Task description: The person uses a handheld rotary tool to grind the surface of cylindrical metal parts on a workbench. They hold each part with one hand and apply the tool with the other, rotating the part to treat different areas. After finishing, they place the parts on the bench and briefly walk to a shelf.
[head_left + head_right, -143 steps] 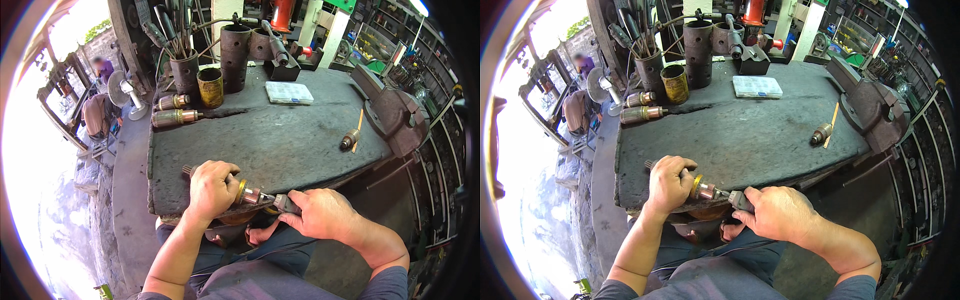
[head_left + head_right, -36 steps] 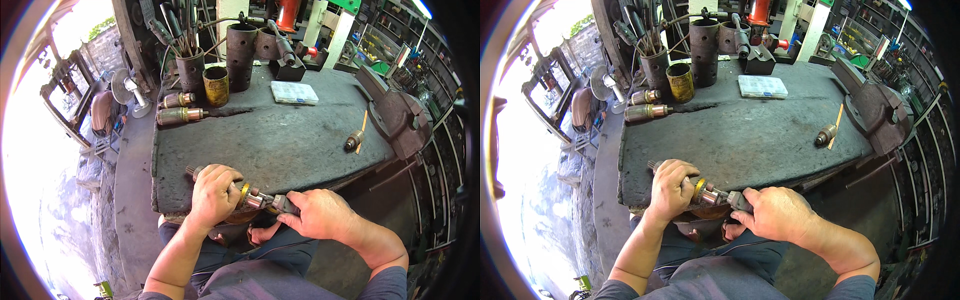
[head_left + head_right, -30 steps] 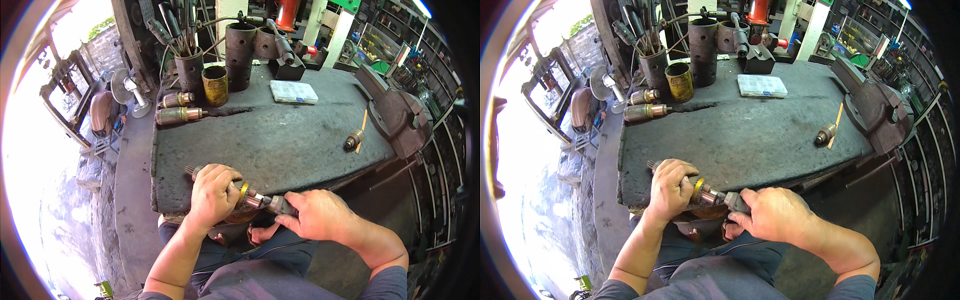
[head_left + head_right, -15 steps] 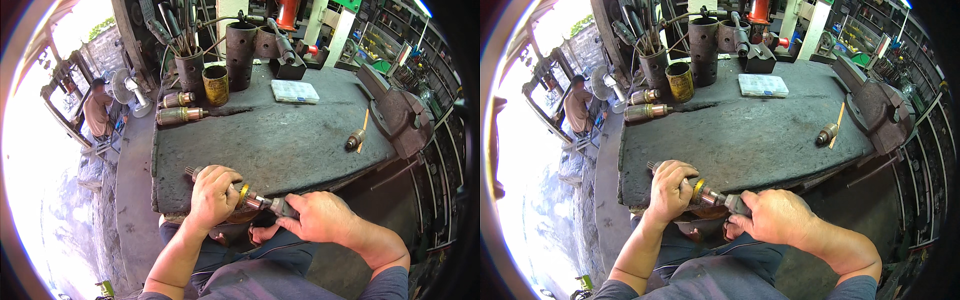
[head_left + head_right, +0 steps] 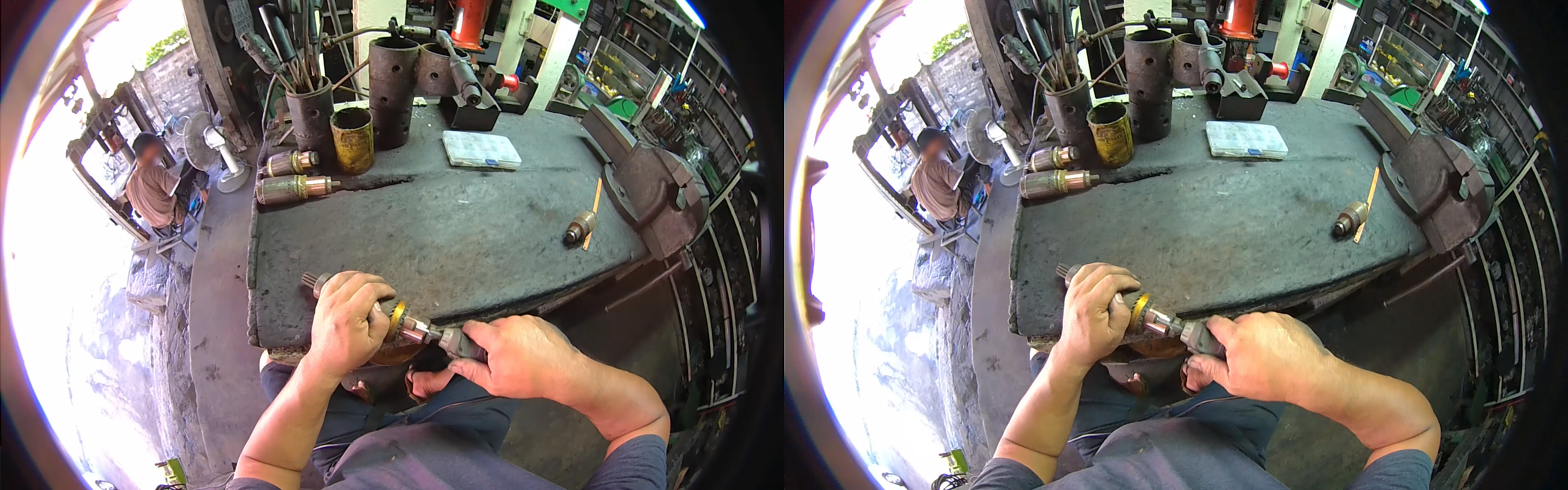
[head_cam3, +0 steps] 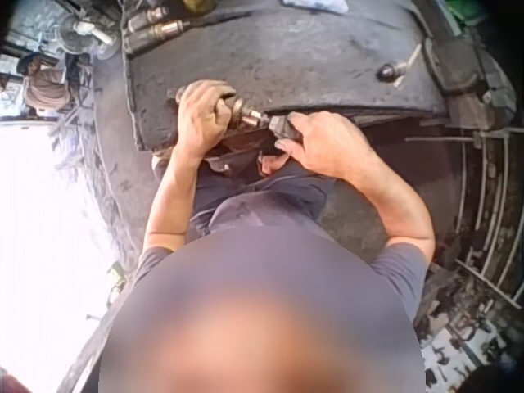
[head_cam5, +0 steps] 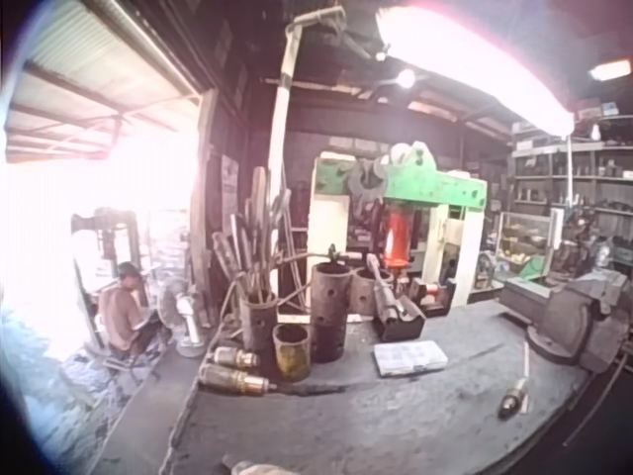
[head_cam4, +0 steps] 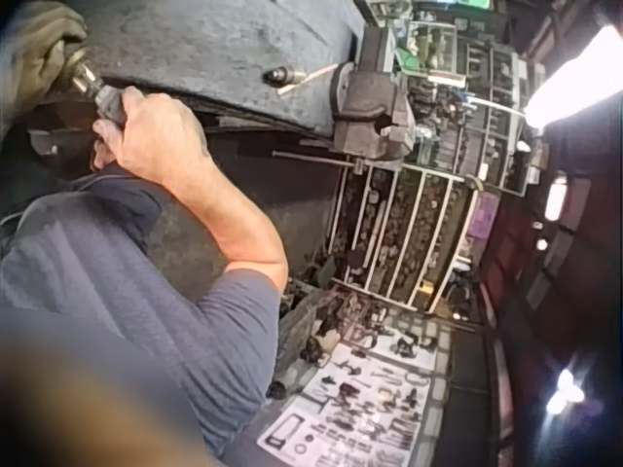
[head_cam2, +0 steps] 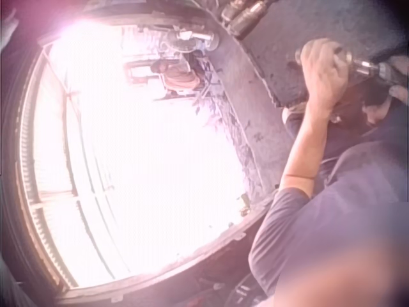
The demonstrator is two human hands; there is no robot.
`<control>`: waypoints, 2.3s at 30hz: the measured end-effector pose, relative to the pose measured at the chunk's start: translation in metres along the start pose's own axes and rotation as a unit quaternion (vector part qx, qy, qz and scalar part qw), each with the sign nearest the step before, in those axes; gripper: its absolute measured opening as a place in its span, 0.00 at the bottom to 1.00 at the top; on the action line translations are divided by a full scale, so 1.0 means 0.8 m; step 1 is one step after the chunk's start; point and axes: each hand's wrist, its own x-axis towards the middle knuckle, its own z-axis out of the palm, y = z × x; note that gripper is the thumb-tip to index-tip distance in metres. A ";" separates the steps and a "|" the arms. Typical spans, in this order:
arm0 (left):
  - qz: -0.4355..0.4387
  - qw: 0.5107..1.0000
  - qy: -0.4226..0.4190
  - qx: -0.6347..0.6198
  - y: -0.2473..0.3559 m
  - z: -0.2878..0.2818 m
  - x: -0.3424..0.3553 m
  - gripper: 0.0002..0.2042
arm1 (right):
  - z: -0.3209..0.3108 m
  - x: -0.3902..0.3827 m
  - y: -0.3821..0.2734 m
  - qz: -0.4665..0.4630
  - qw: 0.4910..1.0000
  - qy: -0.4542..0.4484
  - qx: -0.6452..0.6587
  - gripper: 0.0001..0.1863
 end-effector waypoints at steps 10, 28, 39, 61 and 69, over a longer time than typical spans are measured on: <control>0.001 1.000 0.001 -0.002 0.001 0.000 0.001 0.11 | -0.009 -0.008 0.004 0.034 0.999 0.001 0.000 0.31; -0.002 1.000 0.010 -0.002 0.004 0.000 0.003 0.11 | -0.008 -0.017 0.005 0.045 0.998 -0.036 -0.009 0.33; -0.006 0.999 0.032 0.016 0.004 0.006 0.007 0.10 | 0.007 -0.038 0.064 0.077 0.973 0.156 0.149 0.23; -0.099 0.992 0.014 0.083 -0.005 0.040 0.087 0.11 | 0.179 -0.009 0.153 -0.028 0.606 0.306 0.733 0.25; 0.001 0.994 0.027 0.104 -0.009 0.017 0.038 0.19 | 0.188 -0.017 0.133 -0.038 0.642 0.308 0.702 0.26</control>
